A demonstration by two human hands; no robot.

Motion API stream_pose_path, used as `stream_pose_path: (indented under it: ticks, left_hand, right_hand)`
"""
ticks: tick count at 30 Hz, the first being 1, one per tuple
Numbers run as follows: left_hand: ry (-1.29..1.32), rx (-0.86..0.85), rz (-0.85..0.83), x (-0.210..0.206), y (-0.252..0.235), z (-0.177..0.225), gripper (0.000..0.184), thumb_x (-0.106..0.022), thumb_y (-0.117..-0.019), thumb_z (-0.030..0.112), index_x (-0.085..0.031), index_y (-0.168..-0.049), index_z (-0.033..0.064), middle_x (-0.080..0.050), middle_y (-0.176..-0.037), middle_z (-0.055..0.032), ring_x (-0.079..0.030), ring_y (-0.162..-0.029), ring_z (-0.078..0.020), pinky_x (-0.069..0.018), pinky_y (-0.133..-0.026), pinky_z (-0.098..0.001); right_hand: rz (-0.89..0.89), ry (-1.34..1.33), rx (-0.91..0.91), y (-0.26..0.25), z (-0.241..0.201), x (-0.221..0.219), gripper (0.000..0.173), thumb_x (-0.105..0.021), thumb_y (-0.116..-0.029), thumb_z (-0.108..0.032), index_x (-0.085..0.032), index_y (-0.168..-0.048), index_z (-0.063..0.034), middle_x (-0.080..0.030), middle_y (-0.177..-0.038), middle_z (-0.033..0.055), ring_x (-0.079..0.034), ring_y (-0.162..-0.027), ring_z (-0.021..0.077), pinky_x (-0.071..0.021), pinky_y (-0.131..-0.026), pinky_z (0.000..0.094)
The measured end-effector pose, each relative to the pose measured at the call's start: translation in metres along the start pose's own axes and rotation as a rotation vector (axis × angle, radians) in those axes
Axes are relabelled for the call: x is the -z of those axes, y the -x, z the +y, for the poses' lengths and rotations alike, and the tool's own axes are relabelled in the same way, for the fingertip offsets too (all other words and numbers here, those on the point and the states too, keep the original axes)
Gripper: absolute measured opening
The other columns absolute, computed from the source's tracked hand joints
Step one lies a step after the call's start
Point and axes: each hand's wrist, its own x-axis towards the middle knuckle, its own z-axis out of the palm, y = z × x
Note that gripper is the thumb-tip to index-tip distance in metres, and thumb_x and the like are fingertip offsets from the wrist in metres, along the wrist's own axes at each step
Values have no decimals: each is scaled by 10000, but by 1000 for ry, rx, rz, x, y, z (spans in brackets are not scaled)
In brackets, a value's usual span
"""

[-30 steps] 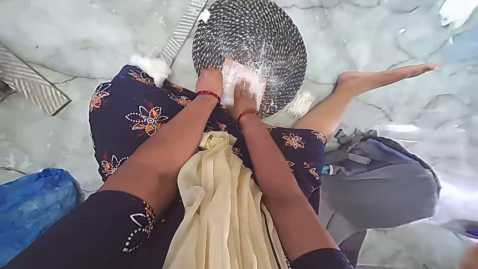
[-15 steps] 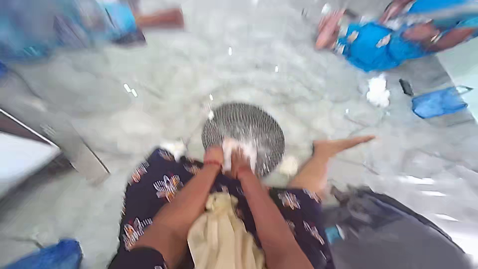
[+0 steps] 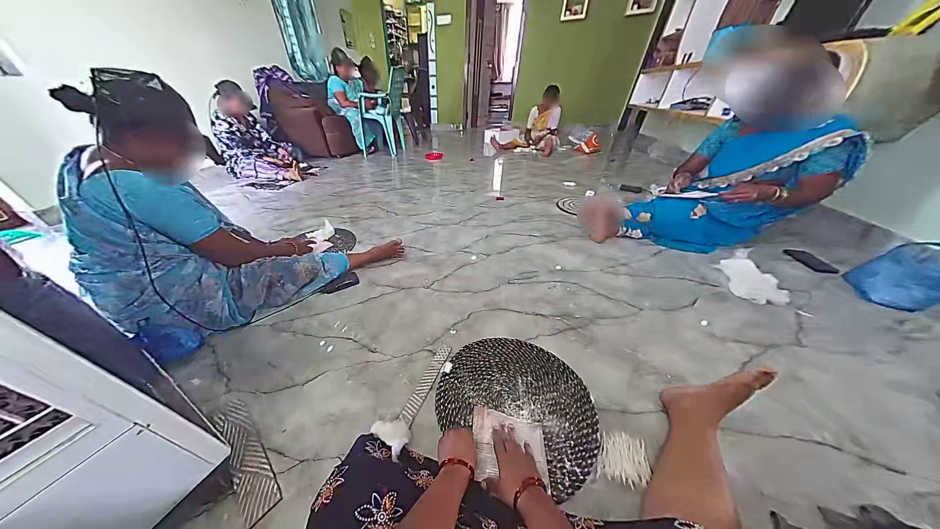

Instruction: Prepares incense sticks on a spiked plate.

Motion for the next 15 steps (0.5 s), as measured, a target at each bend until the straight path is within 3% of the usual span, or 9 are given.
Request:
stream_pose_path:
  ticks: [2,5,11,13,15]
  left_hand:
    - [15,1,-8,1,-2,0,345,-490,-1069,156,-663,-1343,37,-585,-1476,-189,-542,-1393,-365,-453,-1134,-567]
    - [21,38,-17,3,-2,1,343,-528,-1048,147,-657,-1344,31,-595,-1462,-196,-556,-1377,-371,-477,-1106,-576]
    - [90,101,-37,14,5,-7,385,-539,-1045,144,-602,-1395,-6,-584,-1454,-243,-565,-1357,-405,-478,-1096,-597]
    - [150,147,44,16,11,-16,394,-509,-1068,190,-601,-1406,9,-576,-1456,-254,-557,-1360,-416,-467,-1104,-600]
    - [177,188,228,10,7,-25,392,-552,-1046,224,-639,-1365,13,-553,-1465,-281,-525,-1374,-456,-446,-1100,-645]
  right_hand:
    - [-50,21,9,-9,2,2,1040,-710,-944,-471,-82,-1659,-51,-82,-1733,181,-120,-1600,366,-147,-1246,652]
    - [-57,48,-13,-17,3,-9,973,-644,-988,-457,-66,-1662,-58,-25,-1740,169,-81,-1605,366,-130,-1244,664]
    - [-50,24,-14,-12,5,-9,978,-645,-984,-441,-54,-1661,-56,-3,-1739,172,-18,-1611,358,-60,-1249,671]
    - [-62,2,-14,-10,3,-11,999,-652,-975,-435,-39,-1657,-39,4,-1733,200,-12,-1608,379,-53,-1239,693]
    - [-50,-18,0,-17,8,-23,994,-661,-971,-442,-67,-1657,-37,-10,-1734,197,-23,-1606,385,-68,-1229,713]
